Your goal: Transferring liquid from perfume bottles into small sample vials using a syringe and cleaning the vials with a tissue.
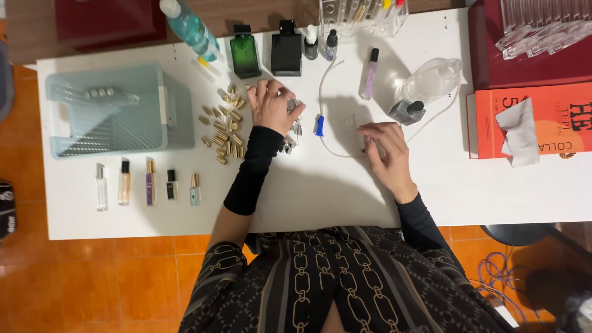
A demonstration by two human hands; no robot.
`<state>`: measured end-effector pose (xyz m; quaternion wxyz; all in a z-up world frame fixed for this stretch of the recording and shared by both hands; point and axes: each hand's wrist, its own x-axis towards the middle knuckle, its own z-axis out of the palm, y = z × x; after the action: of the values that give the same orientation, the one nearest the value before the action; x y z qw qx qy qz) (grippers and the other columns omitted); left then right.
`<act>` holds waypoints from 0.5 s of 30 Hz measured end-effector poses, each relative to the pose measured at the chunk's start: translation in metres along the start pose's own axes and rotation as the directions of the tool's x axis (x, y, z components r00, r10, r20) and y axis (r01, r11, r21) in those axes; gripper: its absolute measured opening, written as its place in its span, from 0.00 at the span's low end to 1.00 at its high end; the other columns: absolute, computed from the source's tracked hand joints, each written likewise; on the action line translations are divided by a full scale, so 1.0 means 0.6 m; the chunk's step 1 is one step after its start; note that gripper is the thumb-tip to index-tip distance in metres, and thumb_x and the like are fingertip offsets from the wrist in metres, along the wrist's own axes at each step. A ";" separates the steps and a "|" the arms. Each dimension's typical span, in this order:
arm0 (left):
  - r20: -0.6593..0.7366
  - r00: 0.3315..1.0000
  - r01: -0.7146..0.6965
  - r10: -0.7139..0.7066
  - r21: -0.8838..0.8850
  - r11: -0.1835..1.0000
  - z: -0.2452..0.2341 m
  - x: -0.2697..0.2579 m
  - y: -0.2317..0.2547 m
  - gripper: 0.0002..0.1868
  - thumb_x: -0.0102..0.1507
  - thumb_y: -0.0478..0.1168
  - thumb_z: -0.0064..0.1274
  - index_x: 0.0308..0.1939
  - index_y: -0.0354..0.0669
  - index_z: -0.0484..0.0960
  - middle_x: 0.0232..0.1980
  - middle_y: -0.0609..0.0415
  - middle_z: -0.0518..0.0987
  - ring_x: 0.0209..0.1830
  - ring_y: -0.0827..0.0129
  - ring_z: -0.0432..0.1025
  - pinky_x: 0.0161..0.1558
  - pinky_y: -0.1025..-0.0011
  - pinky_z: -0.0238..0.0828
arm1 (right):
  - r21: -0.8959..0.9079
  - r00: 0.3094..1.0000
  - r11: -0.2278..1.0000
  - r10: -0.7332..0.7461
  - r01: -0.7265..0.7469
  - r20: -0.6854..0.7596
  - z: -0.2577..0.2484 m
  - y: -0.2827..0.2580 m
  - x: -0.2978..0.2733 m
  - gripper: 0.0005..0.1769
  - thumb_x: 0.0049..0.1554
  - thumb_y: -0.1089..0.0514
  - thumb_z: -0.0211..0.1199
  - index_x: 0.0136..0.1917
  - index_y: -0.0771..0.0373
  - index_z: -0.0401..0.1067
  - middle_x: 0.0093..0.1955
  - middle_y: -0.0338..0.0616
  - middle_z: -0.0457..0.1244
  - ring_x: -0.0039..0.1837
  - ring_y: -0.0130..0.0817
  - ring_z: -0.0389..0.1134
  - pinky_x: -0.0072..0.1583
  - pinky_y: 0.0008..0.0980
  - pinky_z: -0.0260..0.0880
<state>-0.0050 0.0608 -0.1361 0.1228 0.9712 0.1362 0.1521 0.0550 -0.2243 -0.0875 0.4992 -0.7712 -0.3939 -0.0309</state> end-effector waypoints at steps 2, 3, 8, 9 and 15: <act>0.019 1.000 0.010 -0.010 0.003 1.000 -0.004 0.004 0.005 0.16 0.57 0.55 0.66 0.37 0.49 0.87 0.49 0.56 0.75 0.60 0.59 0.60 0.63 0.53 0.46 | 0.016 1.000 1.000 0.016 -0.016 -0.009 -0.003 -0.001 0.000 0.12 0.60 0.72 0.60 0.56 0.65 0.77 0.57 0.44 0.68 0.57 0.40 0.65 0.61 0.36 0.66; -0.009 1.000 0.001 -0.002 -0.030 1.000 -0.011 0.009 0.011 0.16 0.57 0.55 0.66 0.37 0.49 0.88 0.47 0.56 0.77 0.58 0.59 0.62 0.61 0.53 0.46 | 0.014 1.000 1.000 0.007 -0.007 -0.014 -0.004 -0.001 0.001 0.12 0.60 0.72 0.61 0.56 0.65 0.77 0.56 0.44 0.68 0.57 0.40 0.65 0.61 0.36 0.66; -0.070 0.996 -0.084 0.062 -0.365 0.927 -0.055 0.014 0.050 0.13 0.59 0.49 0.68 0.41 0.48 0.87 0.40 0.59 0.83 0.48 0.66 0.72 0.56 0.60 0.56 | 0.047 1.000 0.999 -0.011 0.013 -0.029 -0.005 -0.004 0.002 0.11 0.60 0.71 0.61 0.56 0.64 0.76 0.57 0.43 0.68 0.57 0.39 0.65 0.62 0.36 0.65; -0.039 0.999 -0.053 0.038 -0.569 0.821 -0.061 0.012 0.063 0.12 0.61 0.45 0.67 0.46 0.48 0.86 0.41 0.60 0.84 0.46 0.68 0.75 0.55 0.65 0.62 | 0.086 1.000 0.996 -0.029 0.028 0.009 -0.008 -0.003 0.010 0.11 0.61 0.69 0.62 0.57 0.64 0.76 0.57 0.42 0.69 0.57 0.38 0.66 0.62 0.35 0.64; -0.075 0.992 -0.119 0.099 -0.808 0.577 -0.033 -0.024 0.116 0.18 0.66 0.31 0.59 0.60 0.45 0.82 0.45 0.56 0.83 0.46 0.68 0.76 0.54 0.71 0.71 | 0.117 0.982 0.990 -0.099 0.081 0.159 -0.020 -0.018 0.063 0.16 0.59 0.60 0.69 0.60 0.64 0.75 0.55 0.42 0.68 0.53 0.37 0.65 0.59 0.35 0.61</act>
<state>-0.0091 -0.0047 -0.1021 0.5410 0.8131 -0.0067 0.2149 0.0783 -0.2100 -0.0565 0.5046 -0.7240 -0.4692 0.0321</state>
